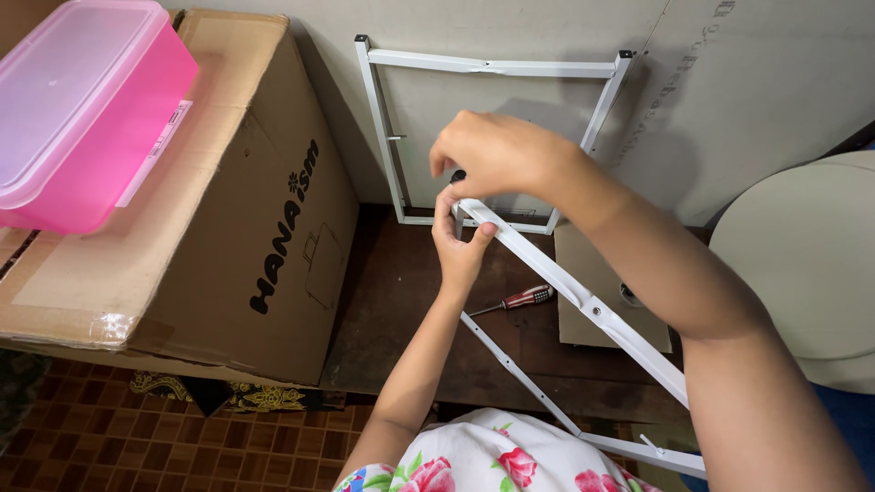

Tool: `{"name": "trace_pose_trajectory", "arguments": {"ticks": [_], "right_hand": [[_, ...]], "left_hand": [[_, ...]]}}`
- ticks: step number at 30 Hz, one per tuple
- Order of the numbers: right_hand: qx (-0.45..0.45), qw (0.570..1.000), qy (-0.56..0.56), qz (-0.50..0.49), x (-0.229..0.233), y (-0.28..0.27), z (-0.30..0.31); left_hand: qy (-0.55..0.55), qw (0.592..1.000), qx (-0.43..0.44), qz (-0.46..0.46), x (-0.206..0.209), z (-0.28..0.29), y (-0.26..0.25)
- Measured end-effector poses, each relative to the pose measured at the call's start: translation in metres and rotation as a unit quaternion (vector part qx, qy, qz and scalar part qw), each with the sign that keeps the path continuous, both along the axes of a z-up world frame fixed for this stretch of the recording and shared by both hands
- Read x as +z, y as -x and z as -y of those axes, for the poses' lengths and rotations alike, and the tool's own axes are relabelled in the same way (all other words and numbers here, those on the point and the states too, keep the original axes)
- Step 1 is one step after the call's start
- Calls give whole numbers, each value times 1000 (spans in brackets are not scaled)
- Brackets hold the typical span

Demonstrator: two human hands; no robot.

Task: The person assembles a white metal folding table frame on a low wooden surface, attaching cross bars and tightening screws at the frame joints, then lifts and positions round tabletop panels onto the assembled frame.

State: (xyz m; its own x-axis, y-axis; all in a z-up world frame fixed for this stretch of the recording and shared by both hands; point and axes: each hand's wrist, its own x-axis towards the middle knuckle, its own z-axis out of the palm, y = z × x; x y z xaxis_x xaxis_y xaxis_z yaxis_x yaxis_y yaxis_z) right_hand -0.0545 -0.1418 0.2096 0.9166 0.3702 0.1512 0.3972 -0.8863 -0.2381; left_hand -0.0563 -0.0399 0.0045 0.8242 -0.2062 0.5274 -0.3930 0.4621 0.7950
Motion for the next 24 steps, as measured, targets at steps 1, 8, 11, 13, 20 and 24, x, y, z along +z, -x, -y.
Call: {"name": "trace_pose_trajectory", "arguments": {"ticks": [1, 8, 11, 13, 20, 24], "right_hand": [[-34, 999, 13, 17, -1, 2, -1], [-61, 996, 42, -58, 7, 11, 1], [-41, 997, 27, -58, 7, 11, 3], [-39, 997, 21, -66, 7, 9, 4], [-16, 999, -9, -51, 3, 9, 7], [-14, 999, 4, -48, 6, 14, 3]], "left_hand": [[-2, 1000, -3, 2, -1, 1, 1], [-13, 1000, -11, 1, 0, 4, 1], [-12, 1000, -13, 2, 3, 4, 2], [-9, 1000, -17, 3, 5, 4, 2], [-21, 1000, -12, -5, 3, 6, 1], [-10, 1000, -17, 0, 3, 6, 1]]}}
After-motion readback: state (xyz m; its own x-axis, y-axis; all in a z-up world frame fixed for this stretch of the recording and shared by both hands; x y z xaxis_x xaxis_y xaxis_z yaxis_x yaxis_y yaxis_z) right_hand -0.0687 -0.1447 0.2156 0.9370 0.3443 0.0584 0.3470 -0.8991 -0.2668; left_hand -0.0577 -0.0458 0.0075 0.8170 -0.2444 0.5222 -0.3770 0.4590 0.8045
